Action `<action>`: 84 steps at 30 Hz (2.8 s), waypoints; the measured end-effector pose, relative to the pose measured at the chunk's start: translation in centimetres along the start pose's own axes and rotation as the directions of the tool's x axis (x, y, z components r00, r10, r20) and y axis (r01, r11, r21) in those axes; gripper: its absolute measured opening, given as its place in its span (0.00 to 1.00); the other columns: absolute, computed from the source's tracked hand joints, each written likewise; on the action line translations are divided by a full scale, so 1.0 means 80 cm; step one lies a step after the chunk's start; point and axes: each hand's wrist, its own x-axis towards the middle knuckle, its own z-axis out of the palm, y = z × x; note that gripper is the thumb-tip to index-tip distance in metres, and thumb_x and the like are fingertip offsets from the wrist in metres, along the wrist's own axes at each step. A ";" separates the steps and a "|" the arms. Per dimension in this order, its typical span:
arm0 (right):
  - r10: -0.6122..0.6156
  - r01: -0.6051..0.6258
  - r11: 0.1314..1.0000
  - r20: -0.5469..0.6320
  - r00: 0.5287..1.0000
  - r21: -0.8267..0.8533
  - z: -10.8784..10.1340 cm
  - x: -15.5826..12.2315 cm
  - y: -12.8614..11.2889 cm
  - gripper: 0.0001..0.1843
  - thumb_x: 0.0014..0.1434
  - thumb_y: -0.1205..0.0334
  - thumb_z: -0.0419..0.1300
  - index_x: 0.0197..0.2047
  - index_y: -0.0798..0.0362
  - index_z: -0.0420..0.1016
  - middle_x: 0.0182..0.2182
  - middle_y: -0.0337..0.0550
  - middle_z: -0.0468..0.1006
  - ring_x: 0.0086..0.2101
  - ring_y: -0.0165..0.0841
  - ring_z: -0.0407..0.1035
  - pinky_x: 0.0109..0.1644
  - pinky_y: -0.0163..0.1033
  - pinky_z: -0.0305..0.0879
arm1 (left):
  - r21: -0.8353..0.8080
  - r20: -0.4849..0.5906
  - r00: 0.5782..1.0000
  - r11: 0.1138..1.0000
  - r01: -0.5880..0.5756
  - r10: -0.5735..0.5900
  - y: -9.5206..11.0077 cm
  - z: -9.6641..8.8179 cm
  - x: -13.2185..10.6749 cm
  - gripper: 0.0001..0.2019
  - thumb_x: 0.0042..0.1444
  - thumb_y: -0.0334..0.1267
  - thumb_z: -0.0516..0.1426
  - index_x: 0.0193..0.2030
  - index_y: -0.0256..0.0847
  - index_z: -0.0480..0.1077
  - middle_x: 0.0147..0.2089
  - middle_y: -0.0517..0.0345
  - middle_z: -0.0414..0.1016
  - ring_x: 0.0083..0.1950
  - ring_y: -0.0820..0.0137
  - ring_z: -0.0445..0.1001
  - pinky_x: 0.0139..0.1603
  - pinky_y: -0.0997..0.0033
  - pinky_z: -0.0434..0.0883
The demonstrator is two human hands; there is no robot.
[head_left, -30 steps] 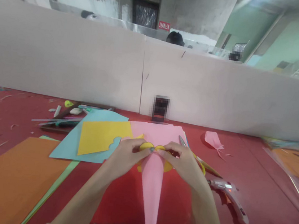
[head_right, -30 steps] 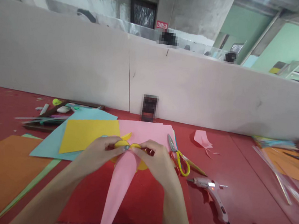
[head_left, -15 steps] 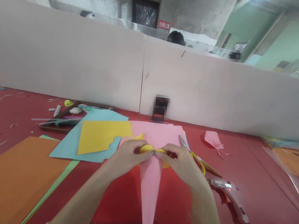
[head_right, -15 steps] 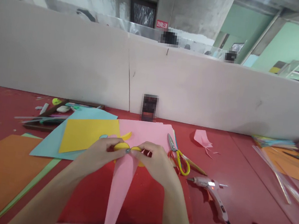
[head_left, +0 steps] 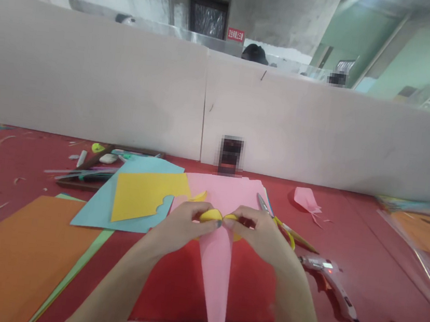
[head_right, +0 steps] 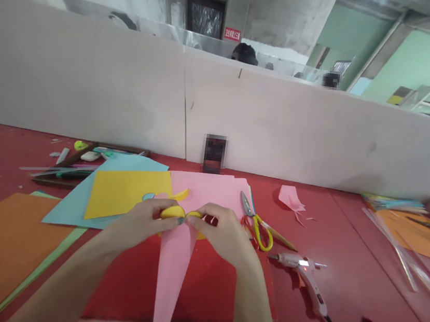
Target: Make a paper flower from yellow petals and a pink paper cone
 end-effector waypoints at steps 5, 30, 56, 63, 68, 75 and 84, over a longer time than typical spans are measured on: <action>-0.008 0.008 1.000 0.008 1.000 0.007 0.000 0.000 0.001 0.12 0.54 0.52 0.56 0.28 0.51 0.72 0.23 0.33 0.68 0.25 0.26 0.58 0.29 0.33 0.55 | 0.009 0.008 1.000 1.000 -0.021 0.021 0.002 0.001 -0.001 0.09 0.47 0.40 0.53 0.21 0.39 0.62 0.23 0.65 0.56 0.27 0.74 0.56 0.28 0.75 0.56; 0.002 -0.001 1.000 0.009 1.000 -0.021 -0.001 0.000 -0.001 0.12 0.54 0.51 0.56 0.28 0.50 0.72 0.23 0.34 0.70 0.26 0.27 0.60 0.31 0.35 0.56 | -0.017 0.097 0.995 0.999 -0.027 0.028 0.009 0.000 -0.001 0.08 0.47 0.38 0.50 0.21 0.40 0.60 0.23 0.65 0.55 0.28 0.73 0.55 0.28 0.74 0.55; 0.011 -0.010 1.000 0.025 1.000 -0.007 -0.001 0.001 0.004 0.12 0.54 0.53 0.56 0.26 0.51 0.71 0.22 0.33 0.67 0.25 0.26 0.58 0.28 0.33 0.54 | 0.072 0.080 0.991 0.991 -0.114 0.108 0.003 -0.002 -0.005 0.14 0.53 0.45 0.48 0.21 0.40 0.54 0.24 0.64 0.52 0.28 0.73 0.53 0.29 0.75 0.55; -0.022 0.018 0.993 0.032 0.999 0.120 -0.002 0.000 0.002 0.13 0.55 0.53 0.55 0.26 0.53 0.70 0.21 0.32 0.66 0.24 0.26 0.55 0.28 0.33 0.53 | 0.017 0.015 0.997 0.997 -0.074 0.074 0.002 0.000 -0.002 0.15 0.52 0.50 0.49 0.27 0.40 0.65 0.27 0.61 0.61 0.30 0.71 0.60 0.32 0.73 0.61; -0.040 0.035 0.982 0.024 0.999 0.186 0.000 0.008 0.017 0.15 0.56 0.51 0.53 0.28 0.53 0.69 0.23 0.35 0.68 0.25 0.27 0.58 0.29 0.34 0.56 | -0.012 -0.029 0.999 0.999 -0.043 0.043 -0.004 -0.004 0.002 0.16 0.52 0.50 0.49 0.24 0.39 0.62 0.24 0.62 0.57 0.27 0.73 0.58 0.27 0.75 0.59; -0.036 0.035 0.995 0.012 0.999 0.094 0.002 0.011 0.024 0.13 0.53 0.50 0.57 0.32 0.51 0.73 0.25 0.35 0.69 0.24 0.26 0.56 0.27 0.33 0.53 | 0.117 -0.017 0.998 0.991 -0.062 0.064 -0.011 -0.002 0.005 0.16 0.50 0.47 0.52 0.19 0.39 0.61 0.21 0.65 0.53 0.24 0.75 0.53 0.24 0.76 0.52; -0.072 0.086 0.976 -0.075 0.995 0.198 0.001 0.018 0.033 0.14 0.55 0.54 0.55 0.23 0.54 0.65 0.21 0.33 0.61 0.24 0.26 0.53 0.27 0.33 0.51 | 0.028 -0.018 0.998 0.997 -0.066 0.067 -0.012 -0.002 0.008 0.14 0.53 0.46 0.49 0.26 0.39 0.65 0.25 0.62 0.63 0.26 0.74 0.60 0.26 0.75 0.58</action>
